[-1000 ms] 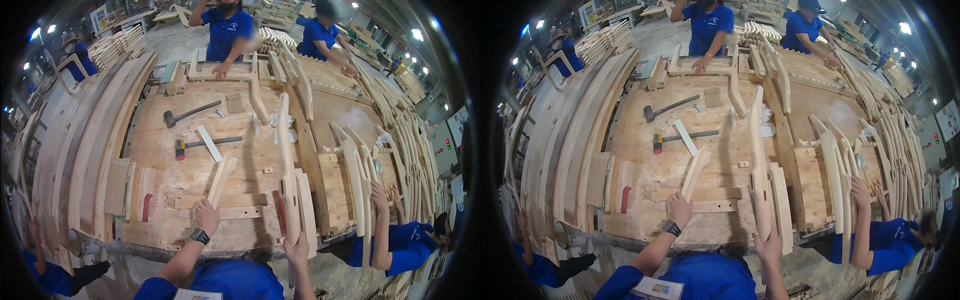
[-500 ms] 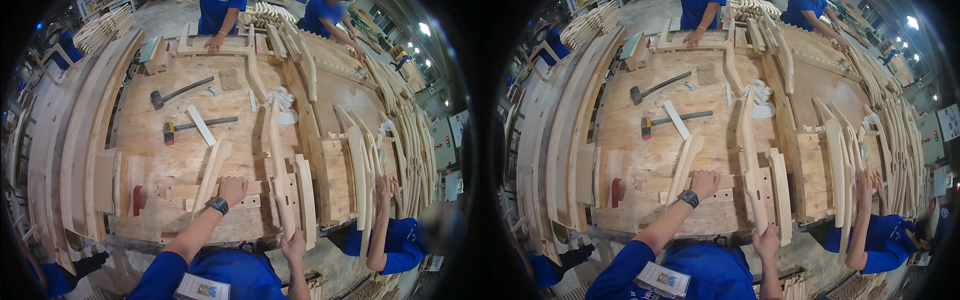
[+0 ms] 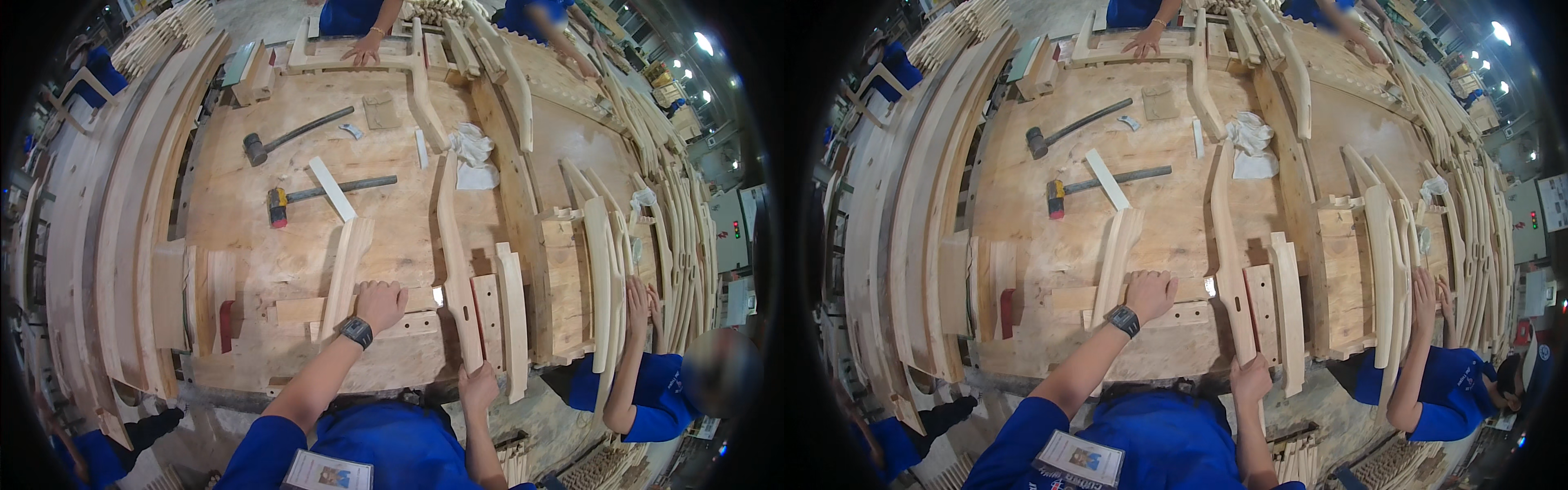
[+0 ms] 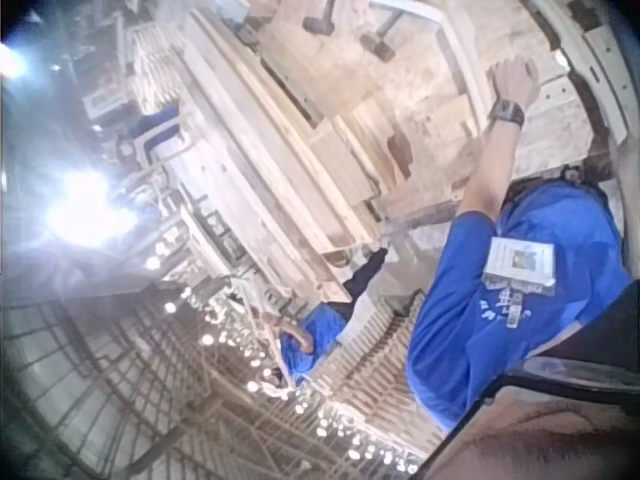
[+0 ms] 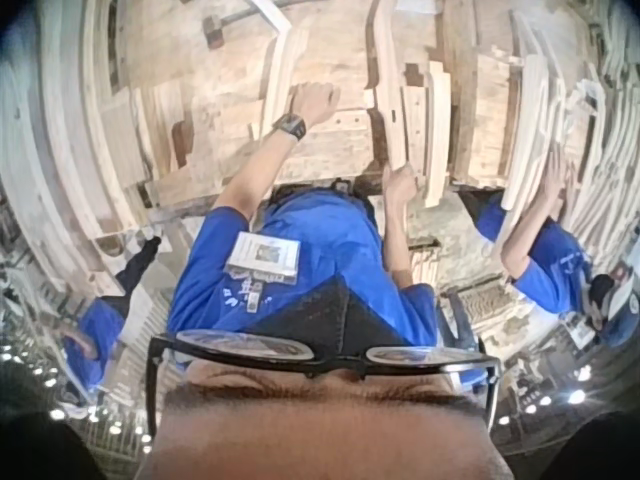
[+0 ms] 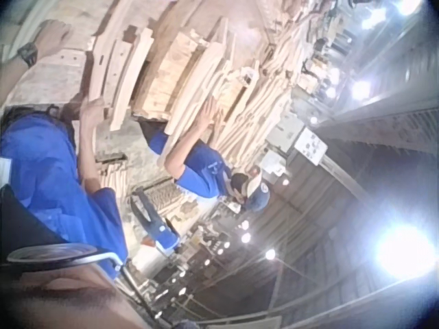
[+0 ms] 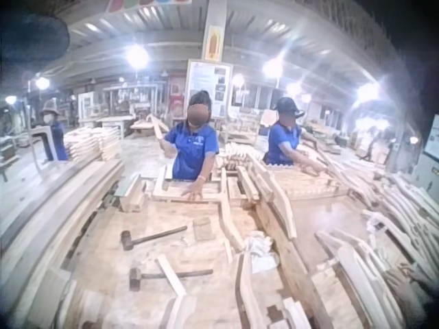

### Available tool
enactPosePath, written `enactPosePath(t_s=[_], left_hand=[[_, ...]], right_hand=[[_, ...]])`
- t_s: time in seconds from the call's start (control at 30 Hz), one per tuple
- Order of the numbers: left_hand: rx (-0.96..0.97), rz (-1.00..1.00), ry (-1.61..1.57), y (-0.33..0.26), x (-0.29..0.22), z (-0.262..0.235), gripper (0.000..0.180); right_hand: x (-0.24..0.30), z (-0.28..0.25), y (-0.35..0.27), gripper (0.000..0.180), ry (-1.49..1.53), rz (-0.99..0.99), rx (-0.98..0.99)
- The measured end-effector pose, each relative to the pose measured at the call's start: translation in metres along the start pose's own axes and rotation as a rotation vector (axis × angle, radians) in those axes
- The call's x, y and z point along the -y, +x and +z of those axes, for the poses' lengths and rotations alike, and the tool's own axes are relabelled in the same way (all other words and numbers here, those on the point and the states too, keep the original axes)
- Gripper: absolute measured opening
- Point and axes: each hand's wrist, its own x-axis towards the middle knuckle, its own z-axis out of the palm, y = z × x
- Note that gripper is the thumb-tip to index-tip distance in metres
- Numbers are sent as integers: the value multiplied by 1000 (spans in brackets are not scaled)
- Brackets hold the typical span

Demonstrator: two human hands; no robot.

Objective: The person assembles wooden chair frames on a workbench. They pick up wooden legs and crossbars, align them, and use a rubber mallet to tap joints together. Completed frames are placed aside while the person continues assembling additional units.

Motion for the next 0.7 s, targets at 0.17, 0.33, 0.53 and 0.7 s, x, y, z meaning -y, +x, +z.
enactPosePath(t_s=[0.17, 0.33, 0.53, 0.7], left_hand=[[163, -51, -21, 1, 10, -10, 44], [216, -7, -72, 4, 3, -13, 47], [209, -4, -74, 5, -1, -13, 48], [197, -8, -78, 5, 4, -13, 47]], right_hand=[[-32, 13, -22, 53, 16, 32, 17], [-80, 26, -28, 54, 98, 7, 138], [-72, 41, -37, 51, -13, 75, 129], [-61, 39, -31, 50, 27, 33, 127]])
